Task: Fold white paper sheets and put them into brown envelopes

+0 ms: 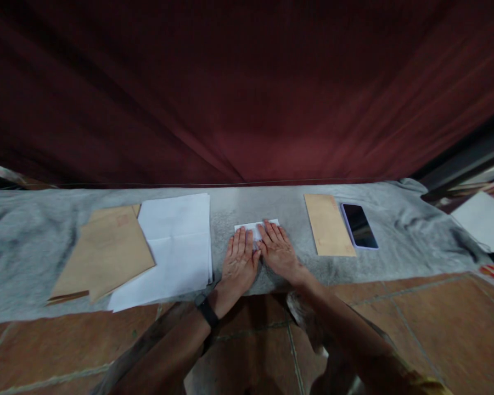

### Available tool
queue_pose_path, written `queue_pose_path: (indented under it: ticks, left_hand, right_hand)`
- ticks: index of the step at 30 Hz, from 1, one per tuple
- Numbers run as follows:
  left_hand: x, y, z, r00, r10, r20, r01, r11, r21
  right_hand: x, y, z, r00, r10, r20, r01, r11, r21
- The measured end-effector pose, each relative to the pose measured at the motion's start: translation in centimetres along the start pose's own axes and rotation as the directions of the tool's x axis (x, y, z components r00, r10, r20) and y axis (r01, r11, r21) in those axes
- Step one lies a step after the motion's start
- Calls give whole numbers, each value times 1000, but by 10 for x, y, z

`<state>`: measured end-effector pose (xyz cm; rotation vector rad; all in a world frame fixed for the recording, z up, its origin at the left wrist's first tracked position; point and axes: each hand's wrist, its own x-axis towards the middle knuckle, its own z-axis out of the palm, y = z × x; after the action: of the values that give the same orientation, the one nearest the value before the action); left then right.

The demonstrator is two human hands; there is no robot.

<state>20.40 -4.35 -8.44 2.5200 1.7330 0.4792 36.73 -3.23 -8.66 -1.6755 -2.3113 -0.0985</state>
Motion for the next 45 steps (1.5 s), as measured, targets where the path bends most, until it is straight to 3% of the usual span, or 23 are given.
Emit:
queue_pose_path:
  ticks: [8,20,28,35,40,45]
  left_hand:
    - [2,-11,-10,1000,13,26,-14,1000,5]
    - [9,-36,-19,974,137,181,-155,984,86]
    - [13,-49,-24,967,183,175,-200,977,81]
    - [12,-41,-26,940,300,162,-307,952,15]
    - [10,-36,-21,934,306,182,-306,952,-25]
    - [11,-41,-21,937,300,180,-305,952,0]
  right_hand:
    - [-5,16,-9,993,110,32,-109,994,-15]
    - [-7,28,-7,985,152,85,-149,988,-43]
    - [-9,39,-12,967,209,143,-199,977,-83]
    - [9,15,-26,994,98,40,-100,994,40]
    - [6,-6,-17,998,-13,65,9,998,56]
    - [2,-4,-10,999,-11,46,9,999,32]
